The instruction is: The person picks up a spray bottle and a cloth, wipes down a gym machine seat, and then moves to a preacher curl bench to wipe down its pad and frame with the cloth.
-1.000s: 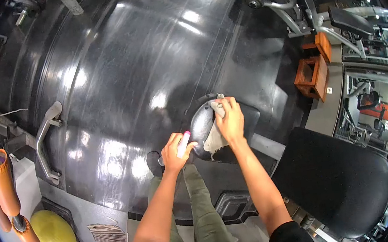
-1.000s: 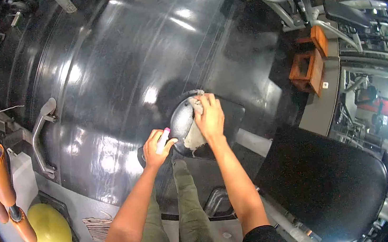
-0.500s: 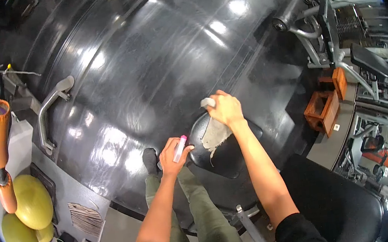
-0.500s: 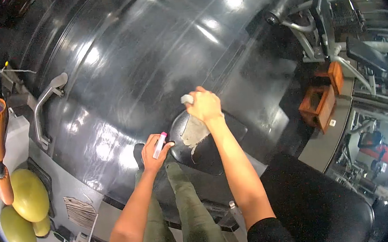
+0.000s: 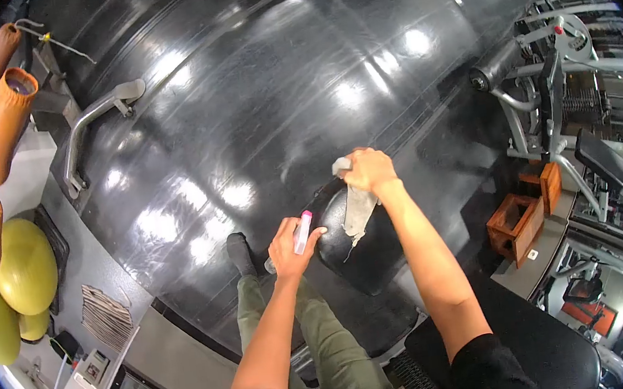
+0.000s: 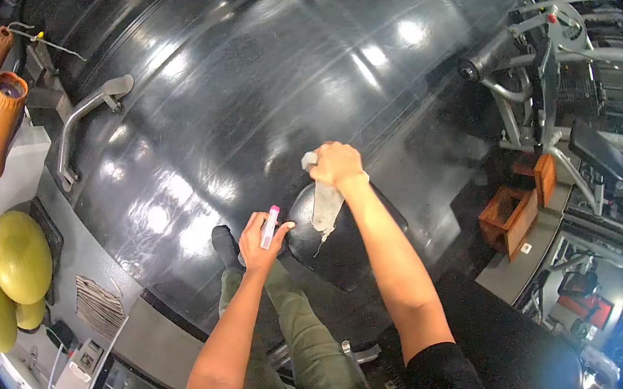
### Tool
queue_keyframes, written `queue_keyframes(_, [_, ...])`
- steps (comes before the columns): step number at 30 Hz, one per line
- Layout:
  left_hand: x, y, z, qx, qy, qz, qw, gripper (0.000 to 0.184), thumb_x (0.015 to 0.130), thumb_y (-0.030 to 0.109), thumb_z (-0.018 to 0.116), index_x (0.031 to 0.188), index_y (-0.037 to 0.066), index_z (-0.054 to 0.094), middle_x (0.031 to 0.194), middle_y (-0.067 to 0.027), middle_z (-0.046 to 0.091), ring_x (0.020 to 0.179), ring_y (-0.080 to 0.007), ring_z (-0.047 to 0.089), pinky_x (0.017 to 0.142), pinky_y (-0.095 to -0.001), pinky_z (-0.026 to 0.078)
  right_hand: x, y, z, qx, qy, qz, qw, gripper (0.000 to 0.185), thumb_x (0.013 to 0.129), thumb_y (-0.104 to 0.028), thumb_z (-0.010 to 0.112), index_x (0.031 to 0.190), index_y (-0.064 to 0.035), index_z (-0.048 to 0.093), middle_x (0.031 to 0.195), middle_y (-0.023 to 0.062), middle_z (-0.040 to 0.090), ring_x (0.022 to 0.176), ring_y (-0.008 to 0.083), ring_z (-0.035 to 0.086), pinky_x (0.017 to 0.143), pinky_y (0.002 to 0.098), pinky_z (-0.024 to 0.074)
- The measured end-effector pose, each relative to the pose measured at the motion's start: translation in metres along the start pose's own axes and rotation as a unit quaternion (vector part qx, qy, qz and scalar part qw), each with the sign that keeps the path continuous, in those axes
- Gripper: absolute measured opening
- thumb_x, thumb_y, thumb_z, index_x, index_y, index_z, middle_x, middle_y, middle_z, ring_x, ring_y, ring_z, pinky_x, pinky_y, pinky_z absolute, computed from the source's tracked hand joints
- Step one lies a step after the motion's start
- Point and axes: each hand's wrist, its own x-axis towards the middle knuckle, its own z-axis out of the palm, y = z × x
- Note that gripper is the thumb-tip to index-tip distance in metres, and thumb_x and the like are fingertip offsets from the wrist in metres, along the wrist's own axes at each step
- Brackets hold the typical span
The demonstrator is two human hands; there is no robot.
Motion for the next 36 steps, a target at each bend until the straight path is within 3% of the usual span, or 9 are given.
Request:
queue_keyframes(5, [-0.006,-0.004,0.005,0.027,0.045,-0.024,0.998,0.047,0.068,0.043,0.086,0.086,0.005,0.063,0.081,-0.0062,0.061,0.072,-0.0276,0.061,0.066,-0.0378,0.046,-0.014,-0.059,0.031,-0.128,-0.033,-0.223,0.966,0.035,0.072,-0.033,0.066,0.091,-0.0048,0.073,0.105,0.0143,0.07,0.097,0.0313,0.069,0.085,0.0422,0.0538])
queue_keyframes(8, [-0.01,-0.01,0.004,0.01,0.043,-0.037,0.998,0.046,0.068,0.042,0.086,0.084,0.005,0.064,0.081,-0.0054,0.062,0.072,-0.0276,0.062,0.068,-0.0378,0.047,-0.009,-0.058,0.034,-0.163,-0.035,-0.241,0.956,0.033,0.073,-0.033,0.068,0.092,-0.0065,0.074,0.105,0.0124,0.071,0.097,0.0303,0.069,0.085,0.0417,0.0536])
queue_keyframes(15, [-0.024,-0.036,-0.024,-0.067,0.028,-0.123,0.99,0.033,0.075,0.029,0.081,0.081,0.002,0.063,0.076,-0.0063,0.063,0.07,-0.021,0.062,0.067,-0.0345,0.047,-0.007,-0.036,0.028,-0.105,0.058,-0.106,0.987,0.033,0.072,-0.032,0.069,0.095,-0.0084,0.074,0.102,0.0098,0.071,0.098,0.0278,0.068,0.083,0.0411,0.0545])
queue_keyframes(17, [-0.03,-0.043,-0.033,-0.071,0.063,-0.123,0.988,0.026,0.079,0.028,0.074,0.079,0.006,0.061,0.076,-0.0087,0.062,0.071,-0.03,0.062,0.067,-0.0376,0.047,-0.027,-0.061,0.034,-0.16,0.015,-0.148,0.976,0.032,0.07,-0.031,0.07,0.094,-0.009,0.074,0.105,0.0078,0.07,0.097,0.0264,0.068,0.082,0.0398,0.0548])
queue_keyframes(20, [-0.034,-0.056,-0.049,-0.061,0.017,-0.146,0.987,0.026,0.08,0.028,0.073,0.079,0.006,0.06,0.076,-0.0093,0.062,0.072,-0.0299,0.062,0.068,-0.037,0.047,-0.055,-0.077,0.058,-0.232,-0.011,-0.3,0.925,0.022,0.069,-0.029,0.072,0.085,-0.0153,0.075,0.098,0.0031,0.066,0.092,0.0266,0.065,0.073,0.0391,0.0559])
queue_keyframes(22, [-0.037,-0.063,-0.058,-0.056,-0.004,-0.152,0.987,0.027,0.081,0.029,0.073,0.079,0.006,0.06,0.077,-0.0094,0.063,0.072,-0.0299,0.062,0.068,-0.0369,0.047,-0.059,-0.079,0.054,-0.228,-0.028,-0.303,0.925,0.024,0.068,-0.029,0.073,0.087,-0.0133,0.075,0.1,0.0035,0.066,0.095,0.0267,0.065,0.075,0.0398,0.0553])
queue_keyframes(24, [-0.038,-0.069,-0.064,-0.045,0.013,-0.102,0.994,0.03,0.084,0.027,0.073,0.078,0.002,0.057,0.066,-0.0074,0.059,0.062,-0.0152,0.056,0.061,-0.0326,0.044,-0.048,-0.069,0.055,-0.206,-0.014,-0.29,0.935,0.026,0.067,-0.027,0.074,0.088,-0.012,0.075,0.105,0.0035,0.065,0.096,0.0259,0.065,0.077,0.0399,0.0547])
queue_keyframes(29, [-0.034,-0.082,-0.071,-0.067,-0.022,-0.124,0.99,0.028,0.085,0.027,0.073,0.077,0.003,0.059,0.062,-0.0045,0.056,0.055,-0.0128,0.054,0.055,-0.0309,0.042,-0.034,-0.057,0.035,-0.18,0.056,-0.159,0.969,0.02,0.073,-0.026,0.071,0.09,-0.0149,0.075,0.104,0.0012,0.063,0.098,0.0239,0.064,0.074,0.0402,0.0567])
queue_keyframes(36, [-0.027,-0.095,-0.066,-0.12,-0.035,-0.123,0.985,0.024,0.085,0.025,0.072,0.081,0.004,0.063,0.062,-0.0006,0.056,0.049,-0.0094,0.05,0.048,-0.0286,0.042,-0.108,-0.09,0.082,-0.293,-0.02,-0.272,0.917,0.017,0.077,-0.021,0.068,0.091,-0.013,0.075,0.113,-0.0008,0.058,0.106,0.0235,0.056,0.069,0.0327,0.0566])
